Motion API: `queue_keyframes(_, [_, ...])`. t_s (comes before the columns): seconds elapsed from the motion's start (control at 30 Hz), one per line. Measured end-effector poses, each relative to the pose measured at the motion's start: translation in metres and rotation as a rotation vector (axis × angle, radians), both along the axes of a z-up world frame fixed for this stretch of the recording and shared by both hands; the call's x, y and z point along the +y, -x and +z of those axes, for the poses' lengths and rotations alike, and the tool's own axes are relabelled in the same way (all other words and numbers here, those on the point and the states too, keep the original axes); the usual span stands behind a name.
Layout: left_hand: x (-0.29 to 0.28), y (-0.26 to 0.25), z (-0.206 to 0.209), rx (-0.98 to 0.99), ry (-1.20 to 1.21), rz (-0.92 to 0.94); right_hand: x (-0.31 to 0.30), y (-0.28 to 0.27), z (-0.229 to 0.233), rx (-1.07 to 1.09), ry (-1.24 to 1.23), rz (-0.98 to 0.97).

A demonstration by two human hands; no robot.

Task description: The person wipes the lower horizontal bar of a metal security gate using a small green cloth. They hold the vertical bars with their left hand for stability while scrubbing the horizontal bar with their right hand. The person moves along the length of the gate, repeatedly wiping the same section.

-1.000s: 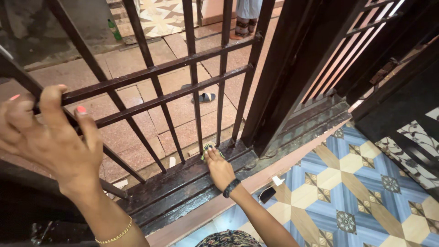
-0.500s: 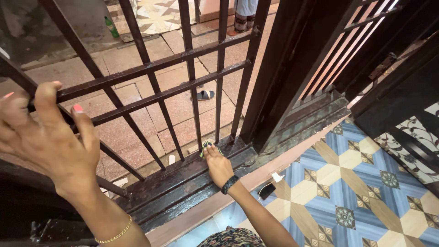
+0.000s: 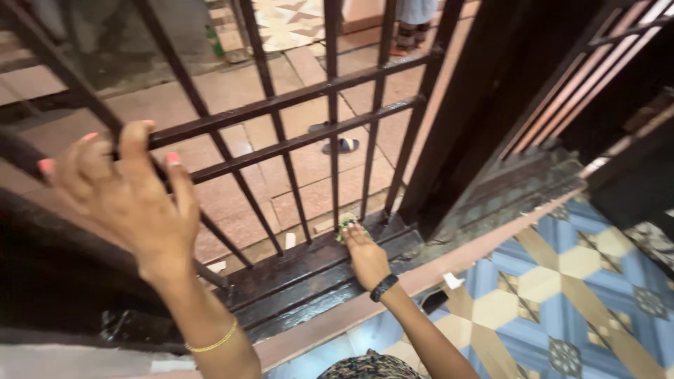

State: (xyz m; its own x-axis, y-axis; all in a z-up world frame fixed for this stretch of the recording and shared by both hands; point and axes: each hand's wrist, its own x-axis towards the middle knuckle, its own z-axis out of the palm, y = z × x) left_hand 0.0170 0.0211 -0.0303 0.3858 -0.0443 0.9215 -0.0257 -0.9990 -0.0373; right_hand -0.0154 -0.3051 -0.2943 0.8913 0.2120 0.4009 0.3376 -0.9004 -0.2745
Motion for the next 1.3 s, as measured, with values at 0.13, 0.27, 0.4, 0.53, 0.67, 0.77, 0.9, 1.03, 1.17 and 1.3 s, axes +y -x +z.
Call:
queue_keyframes(0.13, [-0.007, 0.000, 0.008, -0.001, 0.058, -0.020, 0.002, -0.019, -0.004, -0.048, -0.016, 0.008])
queue_keyframes(0.27, [-0.014, 0.010, 0.018, 0.006, 0.071, -0.059, 0.003, -0.030, -0.001, 0.023, -0.020, -0.006])
queue_keyframes(0.4, [-0.017, 0.018, 0.025, 0.008, 0.048, -0.067, 0.002, -0.016, 0.001, -0.066, -0.023, -0.007])
queue_keyframes(0.53, [-0.017, 0.018, 0.026, 0.016, 0.045, -0.066, 0.000, 0.000, 0.008, -0.044, -0.038, 0.010])
queue_keyframes(0.67, [-0.015, 0.009, 0.022, -0.006, -0.013, 0.011, 0.001, -0.016, 0.014, -0.011, -0.049, 0.021])
queue_keyframes(0.77, [-0.013, 0.005, 0.021, -0.018, -0.061, 0.072, 0.002, -0.027, 0.015, 0.012, -0.049, 0.011])
queue_keyframes(0.9, [-0.013, 0.007, 0.020, -0.019, -0.069, 0.084, 0.005, -0.019, 0.011, -0.010, -0.042, -0.005])
queue_keyframes(1.03, [-0.014, 0.004, 0.021, -0.021, -0.035, 0.059, 0.004, -0.002, 0.003, -0.030, -0.030, -0.010])
queue_keyframes(1.17, [-0.020, 0.001, 0.019, -0.031, 0.007, 0.042, 0.002, -0.012, -0.002, -0.023, -0.040, -0.023])
queue_keyframes(1.3, [-0.026, -0.001, 0.018, -0.036, 0.041, 0.043, 0.004, -0.026, 0.001, 0.035, -0.053, -0.019])
